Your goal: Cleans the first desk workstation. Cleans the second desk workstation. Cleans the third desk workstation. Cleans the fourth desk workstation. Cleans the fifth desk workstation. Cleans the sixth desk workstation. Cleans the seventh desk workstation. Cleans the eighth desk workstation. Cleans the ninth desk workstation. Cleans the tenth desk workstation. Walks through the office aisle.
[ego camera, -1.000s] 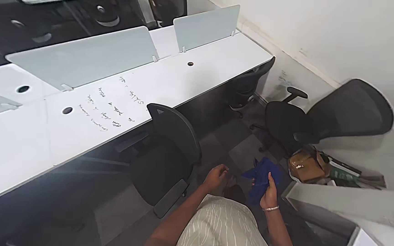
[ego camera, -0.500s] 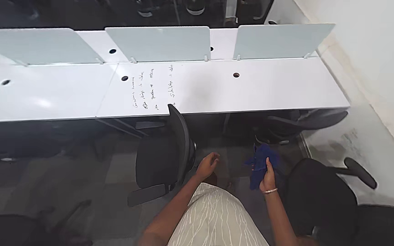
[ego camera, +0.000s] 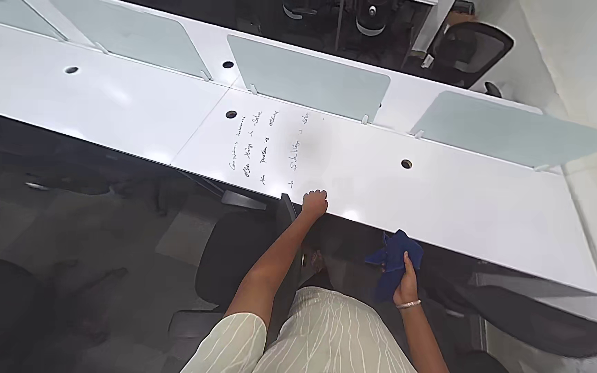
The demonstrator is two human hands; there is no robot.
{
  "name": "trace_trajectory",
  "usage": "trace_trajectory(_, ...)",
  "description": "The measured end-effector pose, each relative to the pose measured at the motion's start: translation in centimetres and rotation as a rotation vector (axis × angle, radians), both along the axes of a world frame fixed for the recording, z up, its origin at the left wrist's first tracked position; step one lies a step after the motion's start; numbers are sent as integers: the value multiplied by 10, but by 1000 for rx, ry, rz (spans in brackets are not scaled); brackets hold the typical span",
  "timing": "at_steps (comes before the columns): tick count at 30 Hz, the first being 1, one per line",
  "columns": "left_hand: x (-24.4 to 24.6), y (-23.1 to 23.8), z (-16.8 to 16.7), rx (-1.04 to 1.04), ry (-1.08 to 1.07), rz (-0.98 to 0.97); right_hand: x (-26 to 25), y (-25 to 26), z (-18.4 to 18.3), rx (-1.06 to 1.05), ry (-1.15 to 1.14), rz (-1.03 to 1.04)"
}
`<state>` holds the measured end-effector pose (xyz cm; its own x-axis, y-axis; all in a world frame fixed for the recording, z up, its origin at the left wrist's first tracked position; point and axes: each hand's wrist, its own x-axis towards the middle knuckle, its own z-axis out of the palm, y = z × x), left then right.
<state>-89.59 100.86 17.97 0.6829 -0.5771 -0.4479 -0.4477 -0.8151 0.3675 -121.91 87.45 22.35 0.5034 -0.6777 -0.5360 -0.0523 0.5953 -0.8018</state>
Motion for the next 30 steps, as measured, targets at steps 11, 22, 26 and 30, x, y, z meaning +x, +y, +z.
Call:
trace_trajectory(11, 43, 45, -17, 627, 231, -25, 193, -79, -2, -14, 55, 264)
trace_trajectory(22, 31, 122, -39, 622, 211, 227, 341, -147, -24, 42, -70, 507)
trace_trajectory(26, 10, 175, -43, 674, 217, 270, 355, -154, -54, 36, -60, 548)
trace_trajectory(30, -20, 228, -50, 672, 270, 363, 358, -145, -83, 46, 10, 587)
